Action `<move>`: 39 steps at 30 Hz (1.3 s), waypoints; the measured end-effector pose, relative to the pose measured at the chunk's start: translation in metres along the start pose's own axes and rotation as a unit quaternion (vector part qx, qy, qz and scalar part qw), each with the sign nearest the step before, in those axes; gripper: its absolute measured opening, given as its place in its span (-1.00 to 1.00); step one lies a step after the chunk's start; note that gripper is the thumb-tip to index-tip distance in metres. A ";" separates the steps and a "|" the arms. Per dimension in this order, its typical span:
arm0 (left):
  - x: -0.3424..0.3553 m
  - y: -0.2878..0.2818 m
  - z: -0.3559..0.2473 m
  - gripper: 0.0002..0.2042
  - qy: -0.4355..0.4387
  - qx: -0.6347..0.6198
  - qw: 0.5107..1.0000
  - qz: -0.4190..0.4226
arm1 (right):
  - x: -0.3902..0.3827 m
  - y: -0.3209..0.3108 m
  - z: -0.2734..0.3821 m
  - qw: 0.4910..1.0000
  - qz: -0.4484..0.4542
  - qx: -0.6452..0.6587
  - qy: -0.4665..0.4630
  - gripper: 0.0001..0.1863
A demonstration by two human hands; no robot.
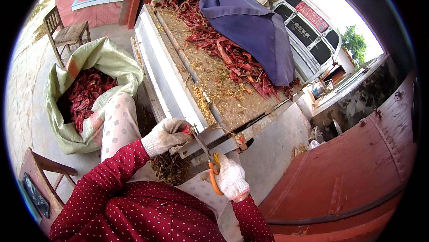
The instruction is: The person sits and repeatedly picks dried red chilies from a pile, uses orange-handled scissors to cut off the stems, and drops the trimmed chilies into a green sack. The stems and debris are discarded onto the work surface.
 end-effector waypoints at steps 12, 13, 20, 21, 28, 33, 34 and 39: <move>0.000 -0.001 -0.008 -0.82 0.030 0.141 0.989 0.031 | -0.015 -0.023 0.029 0.933 -0.117 -0.307 -0.145 -0.48; -0.001 -0.003 -0.005 -0.81 0.026 0.137 0.990 0.032 | -0.015 -0.023 0.029 0.938 -0.098 -0.305 -0.136 -0.48; -0.005 -0.001 -0.001 -0.79 0.006 0.114 0.993 0.027 | -0.014 -0.021 0.024 0.943 -0.083 -0.289 -0.146 -0.49; -0.005 -0.002 0.001 -0.80 0.001 0.097 0.995 0.028 | -0.016 -0.023 0.028 0.938 -0.090 -0.304 -0.140 -0.51; -0.010 -0.005 0.007 -0.82 -0.010 0.056 0.998 0.032 | -0.016 -0.020 0.020 0.944 -0.062 -0.295 -0.136 -0.58; -0.003 0.002 -0.006 -0.82 0.009 0.123 0.992 0.029 | -0.004 -0.012 -0.005 0.959 -0.025 -0.213 -0.182 -0.60; -0.003 -0.001 -0.005 -0.80 0.026 0.148 0.988 0.022 | -0.006 -0.014 -0.002 0.962 -0.037 -0.212 -0.169 -0.59; -0.002 -0.007 0.000 -0.77 0.077 0.235 0.969 0.018 | -0.019 -0.026 0.020 0.944 -0.104 -0.274 -0.152 -0.55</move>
Point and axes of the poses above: each hand's wrist, its own x-axis towards the middle knuckle, its own y-axis out of the palm, z = x × y, the point moved 6 cm from there along x, towards the middle knuckle, and after that the axes turned 13 degrees about y, right-handed, at the moved point
